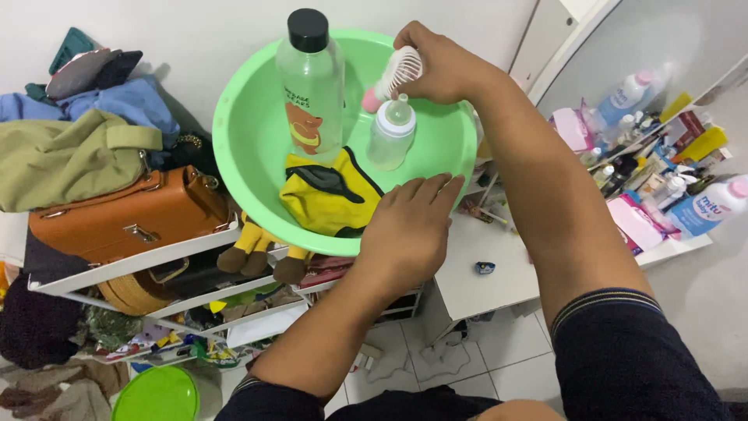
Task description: Organizing various baby care items into a basin.
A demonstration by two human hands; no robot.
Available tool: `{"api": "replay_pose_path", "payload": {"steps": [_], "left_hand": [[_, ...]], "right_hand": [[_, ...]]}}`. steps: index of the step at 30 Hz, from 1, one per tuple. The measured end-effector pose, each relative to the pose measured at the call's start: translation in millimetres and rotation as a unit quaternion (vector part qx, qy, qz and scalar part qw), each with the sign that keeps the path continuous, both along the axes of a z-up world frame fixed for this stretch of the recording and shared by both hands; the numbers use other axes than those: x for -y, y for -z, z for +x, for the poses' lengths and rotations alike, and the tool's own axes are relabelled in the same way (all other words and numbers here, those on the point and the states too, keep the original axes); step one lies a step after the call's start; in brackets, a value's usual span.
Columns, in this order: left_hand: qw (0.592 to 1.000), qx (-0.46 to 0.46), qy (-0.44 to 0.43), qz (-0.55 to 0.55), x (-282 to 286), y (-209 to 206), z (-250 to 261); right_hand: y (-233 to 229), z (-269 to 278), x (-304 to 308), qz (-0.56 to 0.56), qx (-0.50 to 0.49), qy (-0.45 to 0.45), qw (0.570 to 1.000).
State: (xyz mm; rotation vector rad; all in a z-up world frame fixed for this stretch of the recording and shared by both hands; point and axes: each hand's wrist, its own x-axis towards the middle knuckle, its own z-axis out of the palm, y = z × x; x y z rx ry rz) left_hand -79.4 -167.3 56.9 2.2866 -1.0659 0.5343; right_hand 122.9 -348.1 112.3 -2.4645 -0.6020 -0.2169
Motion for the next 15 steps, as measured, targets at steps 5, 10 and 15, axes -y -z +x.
{"api": "replay_pose_path", "payload": {"steps": [5,10,15], "left_hand": [[1.000,0.010,-0.004,0.010,0,1,-1],[1.000,0.020,-0.011,0.007,1,-4,-2],[0.999,0.012,-0.026,0.028,2,-8,-1]], "right_hand": [[8,10,0,-0.026,0.019,-0.057,0.998],[3,-6,-10,-0.101,-0.011,-0.050,0.994],[16,-10,5,-0.081,0.050,-0.071,0.993]]}}
